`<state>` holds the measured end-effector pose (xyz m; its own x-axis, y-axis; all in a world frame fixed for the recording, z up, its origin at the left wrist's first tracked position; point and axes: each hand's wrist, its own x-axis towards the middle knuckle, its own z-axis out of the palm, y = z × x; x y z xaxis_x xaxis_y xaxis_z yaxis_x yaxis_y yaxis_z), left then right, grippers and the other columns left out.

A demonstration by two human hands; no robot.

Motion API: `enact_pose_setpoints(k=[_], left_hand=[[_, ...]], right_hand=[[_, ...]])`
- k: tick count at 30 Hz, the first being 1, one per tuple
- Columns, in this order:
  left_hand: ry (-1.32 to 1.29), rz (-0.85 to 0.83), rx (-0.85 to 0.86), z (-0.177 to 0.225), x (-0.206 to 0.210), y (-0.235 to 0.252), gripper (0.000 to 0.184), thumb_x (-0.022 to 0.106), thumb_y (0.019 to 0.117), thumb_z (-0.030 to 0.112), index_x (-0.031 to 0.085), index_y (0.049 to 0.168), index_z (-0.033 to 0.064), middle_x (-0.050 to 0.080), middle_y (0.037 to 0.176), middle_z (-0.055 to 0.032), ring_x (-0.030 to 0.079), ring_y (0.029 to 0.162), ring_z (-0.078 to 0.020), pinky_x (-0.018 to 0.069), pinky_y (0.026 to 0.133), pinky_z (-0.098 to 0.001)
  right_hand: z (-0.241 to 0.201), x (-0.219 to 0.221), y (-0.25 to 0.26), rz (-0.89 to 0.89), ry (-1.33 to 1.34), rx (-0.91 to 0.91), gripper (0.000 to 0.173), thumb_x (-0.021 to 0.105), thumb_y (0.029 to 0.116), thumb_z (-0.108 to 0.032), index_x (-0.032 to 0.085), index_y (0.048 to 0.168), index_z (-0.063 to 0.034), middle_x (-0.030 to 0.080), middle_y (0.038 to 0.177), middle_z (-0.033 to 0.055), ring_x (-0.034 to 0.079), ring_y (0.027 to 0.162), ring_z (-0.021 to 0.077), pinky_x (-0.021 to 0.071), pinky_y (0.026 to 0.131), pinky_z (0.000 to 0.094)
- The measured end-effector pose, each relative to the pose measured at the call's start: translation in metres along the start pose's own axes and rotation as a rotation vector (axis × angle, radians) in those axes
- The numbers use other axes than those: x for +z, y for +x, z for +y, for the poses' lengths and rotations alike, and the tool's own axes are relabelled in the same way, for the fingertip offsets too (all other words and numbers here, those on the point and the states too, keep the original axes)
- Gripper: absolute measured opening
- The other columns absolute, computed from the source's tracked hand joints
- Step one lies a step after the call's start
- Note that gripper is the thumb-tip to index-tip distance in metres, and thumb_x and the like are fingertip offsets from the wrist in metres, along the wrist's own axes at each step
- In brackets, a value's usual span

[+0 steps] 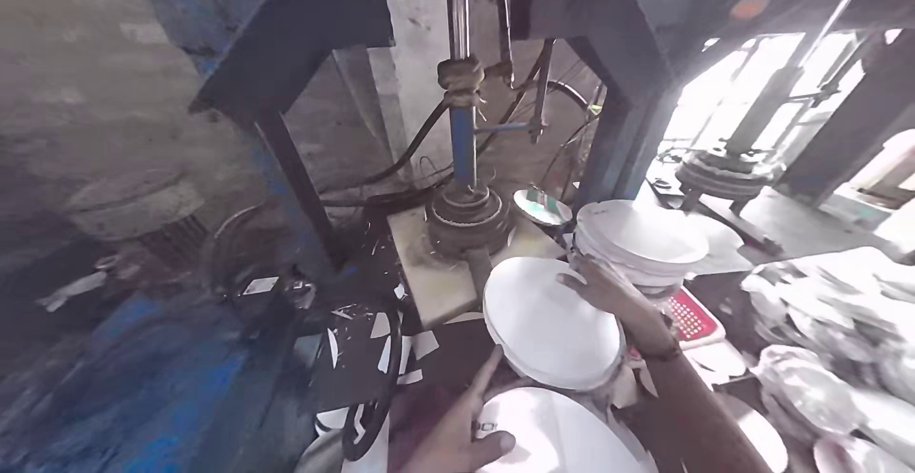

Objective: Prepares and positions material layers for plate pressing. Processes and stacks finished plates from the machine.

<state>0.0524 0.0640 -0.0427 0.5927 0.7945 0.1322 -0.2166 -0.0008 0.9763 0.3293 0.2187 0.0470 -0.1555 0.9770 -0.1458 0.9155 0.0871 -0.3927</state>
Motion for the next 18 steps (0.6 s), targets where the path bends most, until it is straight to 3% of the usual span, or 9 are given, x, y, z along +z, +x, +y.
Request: enact_pose_setpoints(k=[9, 15, 18], left_hand=[[-0.026, 0.110, -0.052, 0.004, 0.005, -0.015, 0.087, 0.062, 0.0920, 0.003, 0.006, 0.159, -0.0035, 0.058, 0.140, -0.0102, 0.065, 0.114, -0.0086, 0.0538, 0.102, -0.0331], [-0.006, 0.080, 0.013, 0.002, 0.004, -0.015, 0.089, 0.061, 0.0945, 0.003, -0.001, 0.158, -0.0046, 0.057, 0.142, -0.0114, 0.064, 0.118, -0.0102, 0.0526, 0.104, -0.0342], [-0.003, 0.113, -0.003, 0.002, 0.007, -0.013, 0.090, 0.062, 0.0938, 0.006, 0.000, 0.158, -0.0057, 0.057, 0.143, -0.0140, 0.063, 0.120, -0.0124, 0.0527, 0.104, -0.0355]], right_hand=[[0.006, 0.003, -0.012, 0.009, 0.008, -0.056, 0.052, 0.056, 0.1048, -0.037, 0.060, 0.131, 0.0074, 0.058, 0.132, 0.0306, 0.055, 0.126, 0.0457, 0.0407, 0.108, 0.0595], [0.006, 0.001, -0.016, 0.073, 0.092, -0.093, 0.048, 0.059, 0.1037, -0.034, 0.062, 0.127, 0.0074, 0.060, 0.127, 0.0305, 0.055, 0.124, 0.0460, 0.0391, 0.108, 0.0612], [0.011, 0.000, -0.013, 0.119, 0.395, -0.124, 0.049, 0.060, 0.1029, -0.034, 0.059, 0.136, 0.0019, 0.060, 0.136, 0.0231, 0.057, 0.129, 0.0314, 0.0420, 0.112, 0.0495]])
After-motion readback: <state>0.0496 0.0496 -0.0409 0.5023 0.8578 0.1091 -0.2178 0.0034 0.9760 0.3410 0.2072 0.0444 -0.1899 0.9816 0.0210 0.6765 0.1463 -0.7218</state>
